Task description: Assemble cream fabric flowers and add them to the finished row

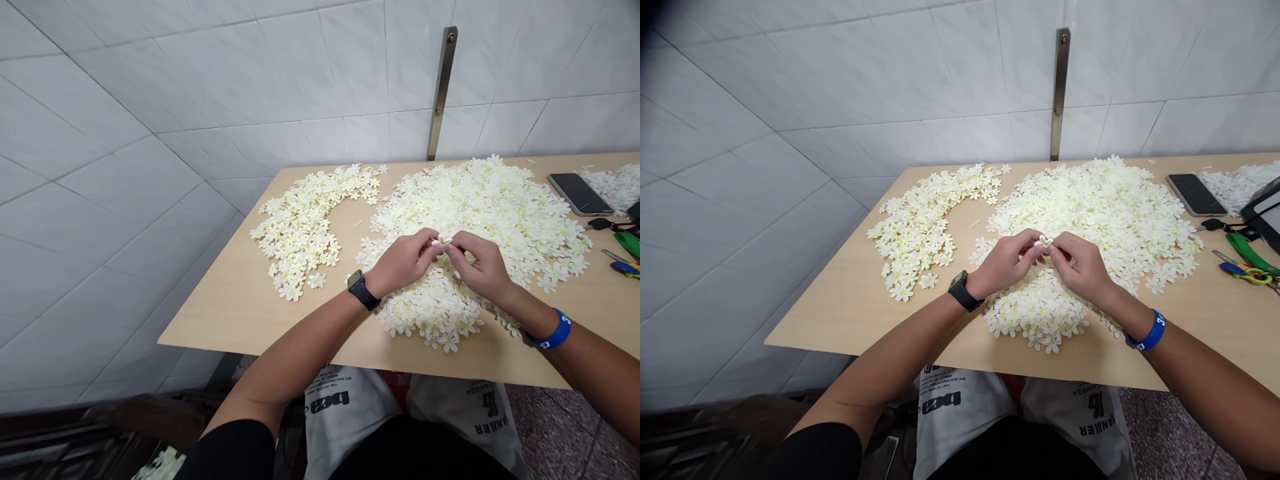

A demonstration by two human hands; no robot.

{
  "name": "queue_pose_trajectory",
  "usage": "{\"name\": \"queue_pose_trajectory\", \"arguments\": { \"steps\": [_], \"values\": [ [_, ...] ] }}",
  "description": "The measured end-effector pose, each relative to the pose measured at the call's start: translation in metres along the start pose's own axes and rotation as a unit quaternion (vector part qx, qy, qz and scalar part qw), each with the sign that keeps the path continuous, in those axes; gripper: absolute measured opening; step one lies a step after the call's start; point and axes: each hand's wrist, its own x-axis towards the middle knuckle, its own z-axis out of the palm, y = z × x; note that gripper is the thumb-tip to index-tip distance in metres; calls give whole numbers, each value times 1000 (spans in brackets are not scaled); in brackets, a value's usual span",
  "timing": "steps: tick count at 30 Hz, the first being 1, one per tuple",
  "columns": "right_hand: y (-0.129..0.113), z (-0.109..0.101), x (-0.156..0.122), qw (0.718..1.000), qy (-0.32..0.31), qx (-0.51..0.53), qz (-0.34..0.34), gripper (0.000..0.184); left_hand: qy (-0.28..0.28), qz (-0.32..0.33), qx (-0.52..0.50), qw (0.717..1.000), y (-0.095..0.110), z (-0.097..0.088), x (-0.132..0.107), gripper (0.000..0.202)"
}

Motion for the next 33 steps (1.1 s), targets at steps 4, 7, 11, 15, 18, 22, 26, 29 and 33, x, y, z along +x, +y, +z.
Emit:
{"name": "queue_pose_trajectory", "arguments": {
  "steps": [4, 7, 11, 15, 18, 22, 26, 29, 33],
  "values": [
    [0, 0, -1, 996, -28, 58, 63, 31, -5, 20, 20, 1000, 2, -2, 1, 36],
    [-2, 1, -2, 985, -71, 113, 111, 41, 5, 6, -3, 1000, 0, 1, 1, 43],
    [-5, 3, -2, 974, -79, 166, 129, 49, 30, -24, -70, 997, 0, 8, 0, 48],
    [-5, 6, -3, 965, -58, 207, 148, 54, 25, 3, -113, 993, 3, 14, -1, 52],
    [-5, 7, -4, 957, -75, 235, 151, 54, 57, -12, -106, 993, 3, 16, -1, 52],
    [-4, 9, -5, 952, -51, 251, 170, 55, 45, -4, -99, 994, 1, 18, 0, 50],
    [-3, 10, -5, 942, -65, 277, 180, 54, 56, -3, -106, 993, -1, 19, 1, 47],
    [-2, 10, -5, 932, -42, 297, 205, 55, 40, 4, -109, 993, -2, 19, 1, 45],
    [-1, 11, -5, 916, -47, 330, 222, 54, 35, -3, -114, 993, -2, 21, 0, 42]
  ]
}}
